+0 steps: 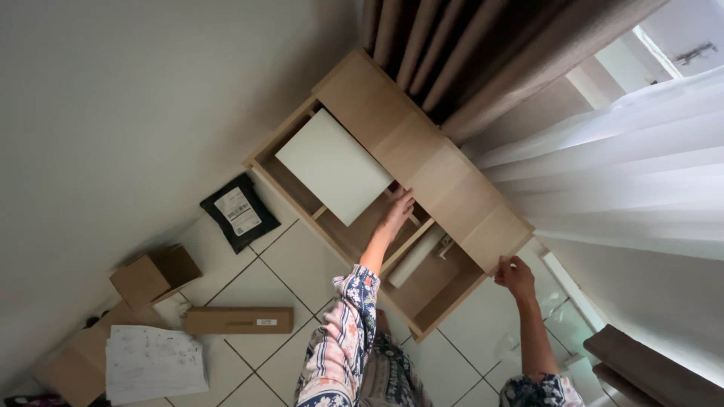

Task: Assembling components for a storage shelf unit and reviewing instructional diagrams.

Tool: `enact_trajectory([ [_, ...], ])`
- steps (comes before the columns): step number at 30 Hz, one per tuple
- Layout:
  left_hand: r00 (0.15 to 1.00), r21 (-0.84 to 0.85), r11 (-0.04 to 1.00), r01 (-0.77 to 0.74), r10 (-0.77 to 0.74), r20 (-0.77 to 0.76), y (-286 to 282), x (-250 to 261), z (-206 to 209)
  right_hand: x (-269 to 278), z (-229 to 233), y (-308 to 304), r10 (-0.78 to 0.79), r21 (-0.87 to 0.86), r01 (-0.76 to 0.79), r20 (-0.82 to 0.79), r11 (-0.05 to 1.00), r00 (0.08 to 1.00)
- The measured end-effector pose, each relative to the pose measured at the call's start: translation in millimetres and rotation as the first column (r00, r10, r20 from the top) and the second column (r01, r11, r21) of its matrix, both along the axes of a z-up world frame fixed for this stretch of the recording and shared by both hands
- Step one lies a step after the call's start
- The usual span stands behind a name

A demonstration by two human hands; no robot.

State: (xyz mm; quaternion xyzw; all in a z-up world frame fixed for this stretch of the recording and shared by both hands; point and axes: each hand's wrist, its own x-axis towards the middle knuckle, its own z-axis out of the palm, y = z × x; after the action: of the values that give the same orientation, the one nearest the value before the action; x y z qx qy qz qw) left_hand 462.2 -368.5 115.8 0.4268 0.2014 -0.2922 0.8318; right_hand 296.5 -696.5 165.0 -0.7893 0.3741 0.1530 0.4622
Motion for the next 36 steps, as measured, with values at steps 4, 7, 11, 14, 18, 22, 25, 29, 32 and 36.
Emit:
enact_trajectory([
  [4, 1.000, -0.022, 1.000, 0.012, -0.011, 0.028, -3.1, -3.4, -4.6, -3.2, -18.2, -14.1, -0.014, 0.050, 0.016, -0.039, 0.999, 0.999],
  [7, 0.999, -0.019, 1.000, -0.014, 0.014, 0.032, 1.0, -3.7, 0.5, 0.3, -18.7, -13.8, 0.001, 0.085, 0.000, -0.018, 0.996, 1.000],
  [11, 0.999, -0.065, 0.998, -0.015, 0.018, 0.052, -1.2, -9.4, -5.1, 1.3, -5.9, -9.8, 0.003, 0.071, 0.001, -0.054, 0.997, 0.999],
  [14, 0.999, -0.093, 0.995, -0.035, 0.039, 0.035, -1.2, -9.0, -9.6, 5.5, 1.9, -3.6, -0.009, 0.080, 0.015, -0.071, 0.997, 0.997],
  [18, 1.000, -0.072, 0.997, -0.031, 0.031, 0.002, -2.5, -8.1, -6.7, 6.2, 1.0, -4.7, 0.008, 0.021, -0.006, -0.102, 1.000, 0.995],
  [22, 0.998, -0.121, 0.992, -0.047, 0.051, 0.034, -3.7, -12.3, -1.0, 5.6, -0.9, -7.6, 0.003, 0.023, 0.000, -0.102, 1.000, 0.995],
  [25, 0.998, -0.109, 0.993, -0.043, 0.049, 0.048, 2.5, -21.2, 27.2, 3.0, 6.0, -2.8, 0.022, 0.033, -0.018, -0.107, 0.999, 0.994],
  [29, 0.996, -0.035, 0.996, -0.077, 0.078, 0.046, 24.4, -39.1, 53.9, 2.0, 19.3, 20.1, 0.177, -0.405, -0.192, -0.076, 0.894, 0.981],
  [32, 0.979, 0.065, 0.977, -0.203, 0.200, 0.043, 61.7, -68.6, 67.0, -2.5, 44.7, 84.4, 0.299, -0.761, -0.116, 0.106, 0.638, 0.948],
  [36, 0.839, 0.214, 0.822, -0.528, 0.466, 0.281, 131.1, -119.1, 57.1, -6.7, 68.0, 190.1, 0.338, -0.621, 0.075, 0.520, 0.780, 0.784],
])
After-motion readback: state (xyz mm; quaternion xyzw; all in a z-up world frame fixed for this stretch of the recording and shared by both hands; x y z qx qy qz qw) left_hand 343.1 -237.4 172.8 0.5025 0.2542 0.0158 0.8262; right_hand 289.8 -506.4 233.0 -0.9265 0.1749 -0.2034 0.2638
